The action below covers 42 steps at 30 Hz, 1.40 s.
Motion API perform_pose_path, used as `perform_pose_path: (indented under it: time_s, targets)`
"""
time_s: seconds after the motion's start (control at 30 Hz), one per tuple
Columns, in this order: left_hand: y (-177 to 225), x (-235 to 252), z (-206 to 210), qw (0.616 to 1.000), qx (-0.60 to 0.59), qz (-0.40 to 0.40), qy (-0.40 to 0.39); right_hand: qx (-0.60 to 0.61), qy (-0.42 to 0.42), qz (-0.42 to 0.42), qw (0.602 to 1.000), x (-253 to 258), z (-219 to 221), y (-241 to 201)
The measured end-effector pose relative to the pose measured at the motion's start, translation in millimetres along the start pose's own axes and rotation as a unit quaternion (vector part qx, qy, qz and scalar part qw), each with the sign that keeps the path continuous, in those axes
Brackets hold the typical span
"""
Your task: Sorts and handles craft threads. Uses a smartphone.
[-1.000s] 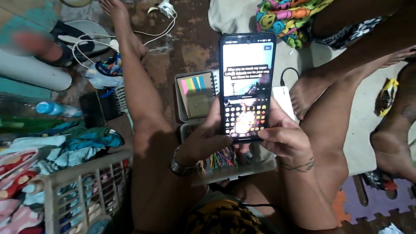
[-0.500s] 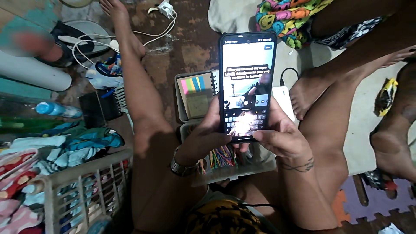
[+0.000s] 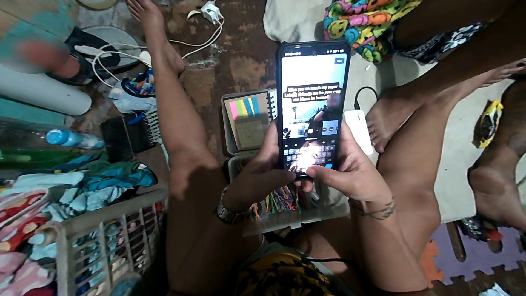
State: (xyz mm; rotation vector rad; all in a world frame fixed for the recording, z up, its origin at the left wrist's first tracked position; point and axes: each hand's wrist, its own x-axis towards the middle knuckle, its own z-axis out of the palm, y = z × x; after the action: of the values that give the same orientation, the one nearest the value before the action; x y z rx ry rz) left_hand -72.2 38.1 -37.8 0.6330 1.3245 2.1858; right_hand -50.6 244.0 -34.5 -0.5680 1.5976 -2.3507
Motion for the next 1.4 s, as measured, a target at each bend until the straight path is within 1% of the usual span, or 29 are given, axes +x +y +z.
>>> perform_pose_path:
  time_s: [0.1,0.27,0.37,0.43,0.67,0.73,0.8,0.87,0.97,1.03,1.07,1.1,1.13,1.17,1.2,1.23,1.27,1.4]
  targets:
    - [0,1,0,1.0,-0.003,0.005,-0.006,-0.006,-0.002,-0.002,1.0,0,0,-1]
    - [-10,2,-5,0.999,-0.028,-0.009,-0.014,0.041,-0.025,-0.007,0.999,-1,-5,1]
    - [-8,2,-4,0.999,-0.017,0.017,-0.03,0.059,-0.03,-0.005,0.998,-1,-5,2]
    - [-4,2,-1,1.0,-0.006,0.023,-0.017,0.067,-0.033,-0.005,0.997,-1,-5,2]
    - [-7,4,-3,0.998,-0.028,0.042,-0.04,0.09,-0.035,0.01,0.995,-1,-8,1]
    - [-8,3,-4,0.999,-0.03,0.03,-0.032,0.107,-0.043,0.014,0.993,-1,-9,0]
    - [-15,3,-8,0.999,-0.044,0.0,-0.018,0.127,-0.057,0.02,0.99,-2,-11,0]
    - [-18,3,-9,0.999,-0.042,-0.005,-0.013,0.144,-0.07,0.021,0.987,-2,-13,0]
    - [-9,2,-5,0.999,-0.026,0.015,-0.017,0.158,-0.081,0.021,0.984,-2,-15,2]
    - [-15,3,-9,0.999,-0.008,0.038,-0.023,0.155,-0.079,0.023,0.984,-1,-15,2]
    - [-33,4,-19,0.996,-0.011,0.079,-0.04,0.152,-0.074,0.025,0.985,-1,-14,2]
    - [-61,8,-34,0.986,-0.03,0.154,-0.064,0.149,-0.07,0.027,0.986,-1,-14,2]
    - [-73,11,-42,0.98,-0.025,0.178,-0.084,0.148,-0.067,0.028,0.986,-2,-14,2]
    - [-63,7,-37,0.989,-0.024,0.127,-0.065,0.148,-0.067,0.029,0.986,-2,-14,2]
    - [-38,3,-23,0.999,-0.011,0.034,-0.038,0.146,-0.068,0.029,0.987,-2,-14,2]
    - [-23,3,-14,1.0,-0.014,-0.015,-0.02,0.146,-0.069,0.029,0.986,-2,-14,1]
    - [-16,3,-9,0.999,-0.02,-0.028,-0.011,0.147,-0.07,0.028,0.986,-2,-13,1]
    - [-10,2,-5,0.999,-0.036,0.01,-0.02,0.141,-0.079,0.023,0.987,-2,-14,1]
